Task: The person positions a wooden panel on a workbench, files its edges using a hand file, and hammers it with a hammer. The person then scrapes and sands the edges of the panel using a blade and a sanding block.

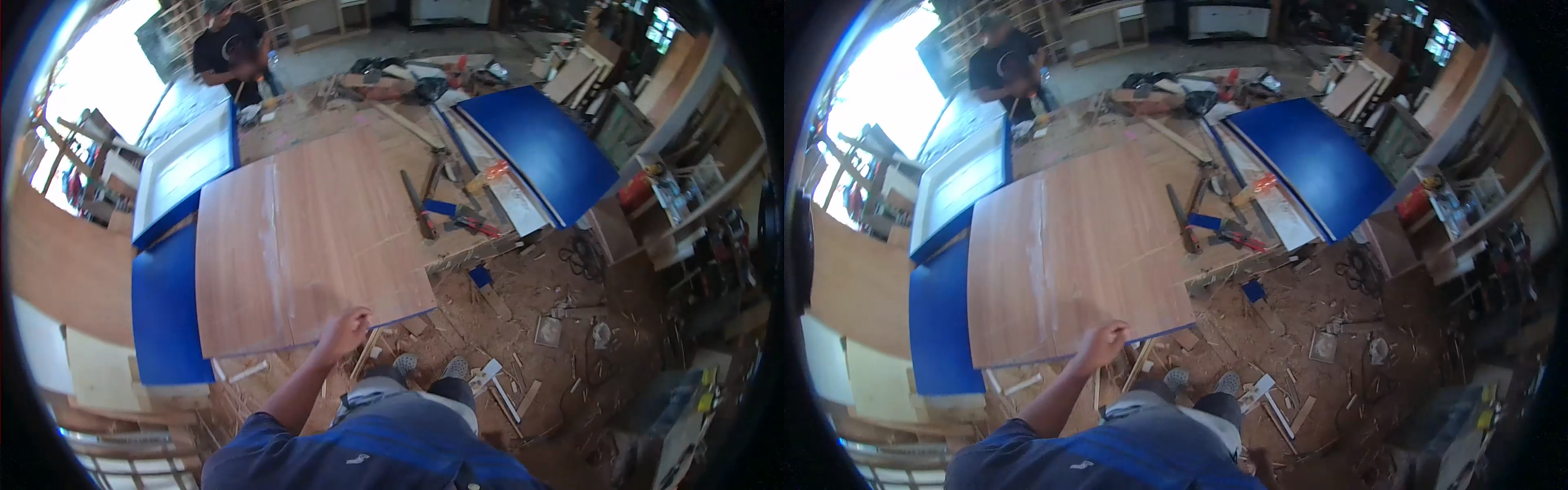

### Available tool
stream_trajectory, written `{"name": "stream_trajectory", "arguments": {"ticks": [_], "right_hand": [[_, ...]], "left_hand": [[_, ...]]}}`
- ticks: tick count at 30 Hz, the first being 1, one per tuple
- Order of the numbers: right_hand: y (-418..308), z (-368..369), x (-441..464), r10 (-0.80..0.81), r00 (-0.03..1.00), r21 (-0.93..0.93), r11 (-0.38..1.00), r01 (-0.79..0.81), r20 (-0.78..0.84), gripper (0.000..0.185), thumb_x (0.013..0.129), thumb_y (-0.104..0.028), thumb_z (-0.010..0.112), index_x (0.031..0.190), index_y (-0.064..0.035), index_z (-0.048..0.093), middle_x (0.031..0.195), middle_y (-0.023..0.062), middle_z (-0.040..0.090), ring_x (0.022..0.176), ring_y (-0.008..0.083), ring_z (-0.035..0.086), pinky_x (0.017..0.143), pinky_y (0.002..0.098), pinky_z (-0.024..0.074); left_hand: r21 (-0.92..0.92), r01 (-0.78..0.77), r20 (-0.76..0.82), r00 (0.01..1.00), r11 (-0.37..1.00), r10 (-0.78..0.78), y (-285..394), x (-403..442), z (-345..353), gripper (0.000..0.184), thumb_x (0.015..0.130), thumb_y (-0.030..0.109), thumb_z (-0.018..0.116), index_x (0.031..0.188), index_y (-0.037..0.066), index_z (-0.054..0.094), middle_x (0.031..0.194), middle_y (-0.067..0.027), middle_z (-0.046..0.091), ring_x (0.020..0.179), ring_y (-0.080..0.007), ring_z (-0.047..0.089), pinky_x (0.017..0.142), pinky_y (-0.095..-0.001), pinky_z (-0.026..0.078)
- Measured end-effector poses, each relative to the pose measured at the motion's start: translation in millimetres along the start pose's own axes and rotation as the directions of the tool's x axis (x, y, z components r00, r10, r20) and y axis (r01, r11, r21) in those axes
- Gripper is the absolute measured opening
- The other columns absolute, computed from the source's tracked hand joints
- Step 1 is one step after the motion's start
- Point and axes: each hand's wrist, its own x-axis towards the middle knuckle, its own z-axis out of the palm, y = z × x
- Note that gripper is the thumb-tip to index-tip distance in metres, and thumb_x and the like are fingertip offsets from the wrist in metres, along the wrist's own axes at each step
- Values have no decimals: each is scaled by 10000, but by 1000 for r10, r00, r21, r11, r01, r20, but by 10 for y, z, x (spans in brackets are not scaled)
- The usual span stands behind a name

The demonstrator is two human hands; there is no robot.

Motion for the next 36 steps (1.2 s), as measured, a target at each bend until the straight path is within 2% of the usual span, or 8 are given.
{"name": "stream_trajectory", "arguments": {"ticks": [2, 5, 8, 12, 23, 26, 31, 36], "right_hand": [[-100, -430, 544, -121, 992, -103, 987, 125, 41, 391, 987, -368, 639, 1114, -30, 791, 1113, 209, 776, 1063, 366, 749, 894, 450, 566], [-754, -936, 1486, -363, 929, -178, 912, 370, 73, 401, 988, -370, 642, 1128, -25, 790, 1136, 206, 777, 1079, 364, 747, 902, 439, 564], [-2010, -1122, 1705, -579, 816, -140, 809, 571, -14, 399, 1005, -341, 676, 1152, 22, 753, 991, 161, 769, 975, 269, 735, 855, 390, 560], [-3354, -1046, 1528, -541, 797, 116, 840, 531, 271, 473, 1033, -405, 670, 1256, 10, 717, 1112, 128, 782, 1023, 228, 745, 865, 349, 553], [-4499, -426, 611, -543, 548, 340, 835, 433, 636, 721, 956, -414, 800, 1527, -79, 515, 1415, 123, 647, 1231, 236, 644, 1000, 388, 523], [-4648, -521, 719, -513, 481, 218, 811, 543, 711, 768, 922, -403, 839, 1531, -69, 511, 1391, 120, 663, 1250, 231, 635, 1058, 381, 501], [-5189, -930, 739, -188, 478, -195, 742, 641, 858, 692, 890, -365, 874, 1437, -38, 605, 1276, 116, 725, 1196, 209, 664, 1063, 362, 505], [-6713, -1253, 944, -413, 535, -183, 640, 746, 737, 377, 907, -316, 842, 1115, -10, 770, 1044, 86, 770, 986, 163, 706, 892, 353, 561]], "left_hand": [[131, 20, -190, 982, 991, 6, -93, -125, 1, 190, 963, 192, 722, 1063, 31, 741, 952, -176, 757, 796, -334, 737, 715, -419, 575], [78, 436, -394, 840, 897, -374, 6, -510, 157, 209, 979, 217, 734, 1041, 17, 740, 848, -121, 753, 699, -214, 708, 666, -356, 551], [-420, 509, -496, 564, 751, -660, -203, -945, 692, 265, 1010, 272, 731, 990, 8, 736, 752, -39, 704, 667, -113, 649, 646, -302, 524], [-720, 515, -294, 381, 465, -877, -117, -1229, 1080, 404, 1041, 393, 680, 1106, -4, 714, 881, -73, 722, 754, -156, 694, 695, -304, 550], [-965, 214, 242, 490, -154, -837, -115, -464, 1651, 401, 998, 242, 770, 1307, 54, 597, 1257, -63, 633, 1182, -214, 638, 951, -416, 578], [-982, 186, 120, 596, -9, -794, 7, -203, 1629, 407, 996, 234, 772, 1321, 76, 585, 1242, -56, 636, 1155, -213, 645, 939, -398, 570], [-884, 450, 384, 551, -123, -741, 52, -110, 1369, 565, 936, 214, 837, 1388, 35, 548, 1253, -98, 678, 1142, -220, 668, 926, -386, 571], [-936, 352, 183, 501, 6, -846, 202, 94, 1515, 613, 872, 164, 891, 1367, -15, 578, 1216, -117, 714, 1080, -218, 692, 930, -371, 579]]}}
